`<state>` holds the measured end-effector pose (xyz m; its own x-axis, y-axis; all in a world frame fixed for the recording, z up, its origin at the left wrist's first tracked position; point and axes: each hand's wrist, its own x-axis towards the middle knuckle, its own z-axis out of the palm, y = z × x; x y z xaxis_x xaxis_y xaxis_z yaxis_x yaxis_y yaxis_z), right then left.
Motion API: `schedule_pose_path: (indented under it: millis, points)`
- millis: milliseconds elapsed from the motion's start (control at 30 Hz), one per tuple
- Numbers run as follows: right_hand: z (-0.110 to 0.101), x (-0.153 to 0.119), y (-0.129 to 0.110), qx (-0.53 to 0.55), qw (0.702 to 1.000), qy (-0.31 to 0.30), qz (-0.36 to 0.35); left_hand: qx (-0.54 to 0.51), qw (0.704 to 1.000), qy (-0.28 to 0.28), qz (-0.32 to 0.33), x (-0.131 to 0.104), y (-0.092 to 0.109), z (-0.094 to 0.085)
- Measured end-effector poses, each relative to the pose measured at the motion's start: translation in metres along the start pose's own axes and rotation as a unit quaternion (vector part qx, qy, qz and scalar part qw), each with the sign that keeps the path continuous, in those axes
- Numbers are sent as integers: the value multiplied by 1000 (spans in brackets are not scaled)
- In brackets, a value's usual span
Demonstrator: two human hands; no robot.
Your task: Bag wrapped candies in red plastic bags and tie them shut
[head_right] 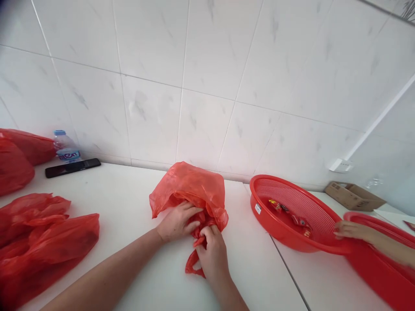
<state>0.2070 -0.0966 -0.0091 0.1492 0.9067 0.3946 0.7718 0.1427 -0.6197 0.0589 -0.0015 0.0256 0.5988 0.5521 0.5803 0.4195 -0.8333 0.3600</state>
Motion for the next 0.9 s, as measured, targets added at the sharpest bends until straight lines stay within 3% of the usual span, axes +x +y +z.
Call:
schedule_pose_path:
  millis: [133, 267, 400, 500, 600, 700, 800, 900]
  points:
    - [-21, -1, -3, 166, 982, -30, 81, -19, 1000, -15, -15, -1, -2, 8]
    - [-43, -1, 8, 322, 931, -4, 170, -30, 998, 5, -55, 2, -12, 10]
    - [-66, 4, 26, 434, 866, 123, 213, -64, 993, 34, -90, 5, -21, 7]
    - [-84, 11, 36, 500, 797, 234, 247, -100, 985, 64, -124, 5, -28, 5]
    - [-101, 15, 43, 559, 728, 296, 263, -139, 975, 86, -150, 3, -33, 6]
    - [-114, 16, 54, 591, 681, 336, 273, -175, 966, 97, -163, 2, -34, 8]
    - [-122, 17, 66, 600, 674, 346, 259, -210, 961, 98, -154, 2, -25, 7]
    - [-119, 17, 69, 601, 707, 295, 226, -243, 957, 95, -129, 3, -1, 4]
